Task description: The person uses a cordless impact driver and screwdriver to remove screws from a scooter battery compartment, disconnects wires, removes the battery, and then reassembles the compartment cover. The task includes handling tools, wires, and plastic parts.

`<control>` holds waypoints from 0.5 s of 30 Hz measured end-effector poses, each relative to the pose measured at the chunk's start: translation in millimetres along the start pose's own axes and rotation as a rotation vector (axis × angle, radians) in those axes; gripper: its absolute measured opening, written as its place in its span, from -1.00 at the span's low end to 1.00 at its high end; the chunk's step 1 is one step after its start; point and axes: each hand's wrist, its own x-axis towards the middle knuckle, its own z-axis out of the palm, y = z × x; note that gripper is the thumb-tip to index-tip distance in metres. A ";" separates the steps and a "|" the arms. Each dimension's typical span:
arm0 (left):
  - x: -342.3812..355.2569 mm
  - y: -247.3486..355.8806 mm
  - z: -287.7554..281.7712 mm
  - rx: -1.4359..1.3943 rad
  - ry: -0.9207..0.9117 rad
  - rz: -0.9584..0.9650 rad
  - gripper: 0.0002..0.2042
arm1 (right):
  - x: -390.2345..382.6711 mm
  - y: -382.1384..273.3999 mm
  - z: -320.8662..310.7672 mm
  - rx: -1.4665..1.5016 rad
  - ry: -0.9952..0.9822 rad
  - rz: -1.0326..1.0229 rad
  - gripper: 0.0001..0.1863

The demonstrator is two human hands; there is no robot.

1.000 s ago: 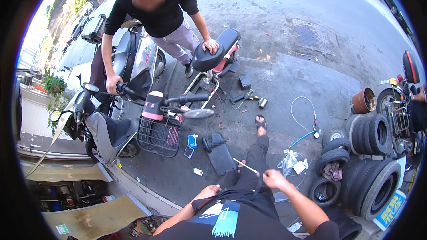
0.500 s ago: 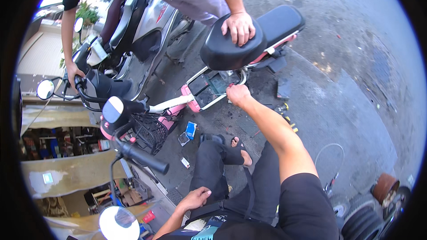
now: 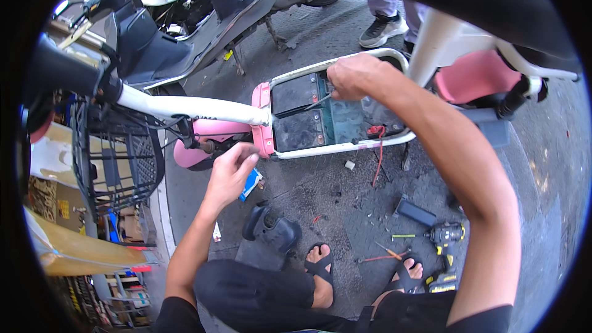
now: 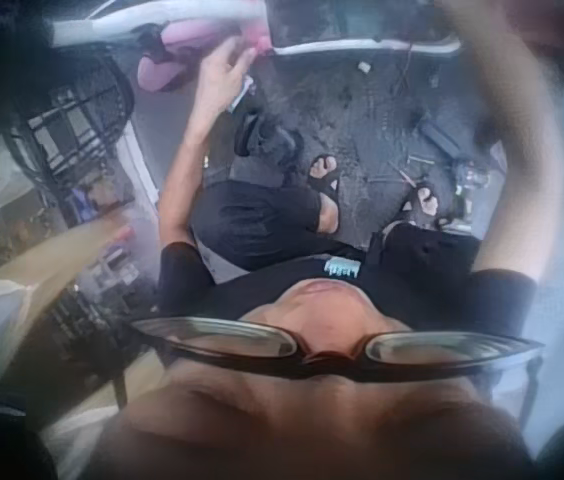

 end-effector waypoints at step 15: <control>92.7 -116.5 121.8 0.171 0.668 0.305 -0.84 | -61.7 -67.3 73.2 0.065 0.271 0.327 -0.62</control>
